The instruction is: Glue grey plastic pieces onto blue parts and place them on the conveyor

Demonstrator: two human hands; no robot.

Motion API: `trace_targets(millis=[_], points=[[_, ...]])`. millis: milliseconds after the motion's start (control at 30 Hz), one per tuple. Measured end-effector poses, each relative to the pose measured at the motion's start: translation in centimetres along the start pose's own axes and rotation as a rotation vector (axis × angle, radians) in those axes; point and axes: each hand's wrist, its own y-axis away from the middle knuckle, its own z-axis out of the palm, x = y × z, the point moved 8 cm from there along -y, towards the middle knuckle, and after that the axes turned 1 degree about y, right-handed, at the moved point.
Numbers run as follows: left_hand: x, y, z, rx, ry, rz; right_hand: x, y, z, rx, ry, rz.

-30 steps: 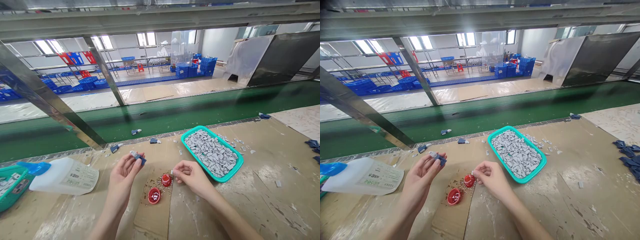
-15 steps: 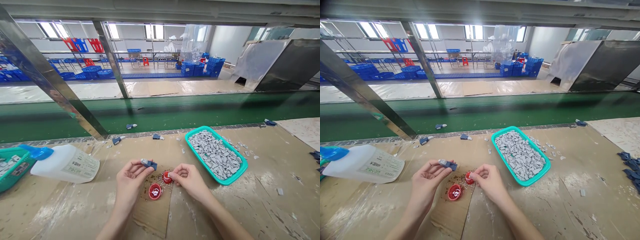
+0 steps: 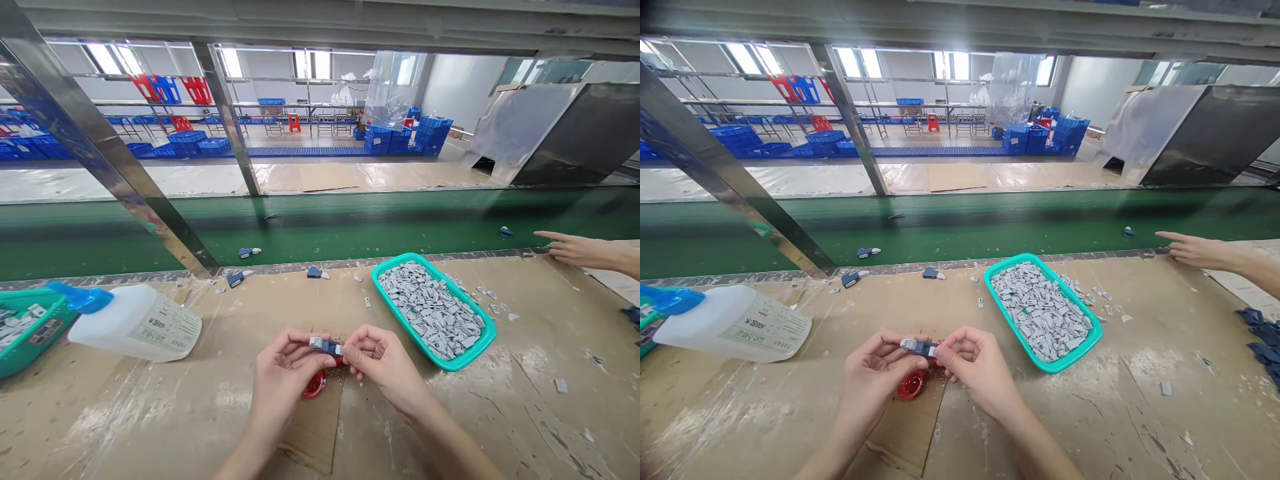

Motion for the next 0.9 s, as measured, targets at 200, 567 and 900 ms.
trace_targets(millis=[200,567,900], points=[[-0.1,0.4,0.1,0.000,-0.067,0.023,0.5,-0.2,-0.2,0.004,0.097,0.007],[0.9,1.2,1.8,-0.017,-0.109,0.123,-2.6,0.3,-1.0,-0.074,0.268,-0.095],[5.1,-9.2,-1.0,0.005,-0.940,0.553,-5.2,-0.3,-14.4,0.503,1.355,-0.111]])
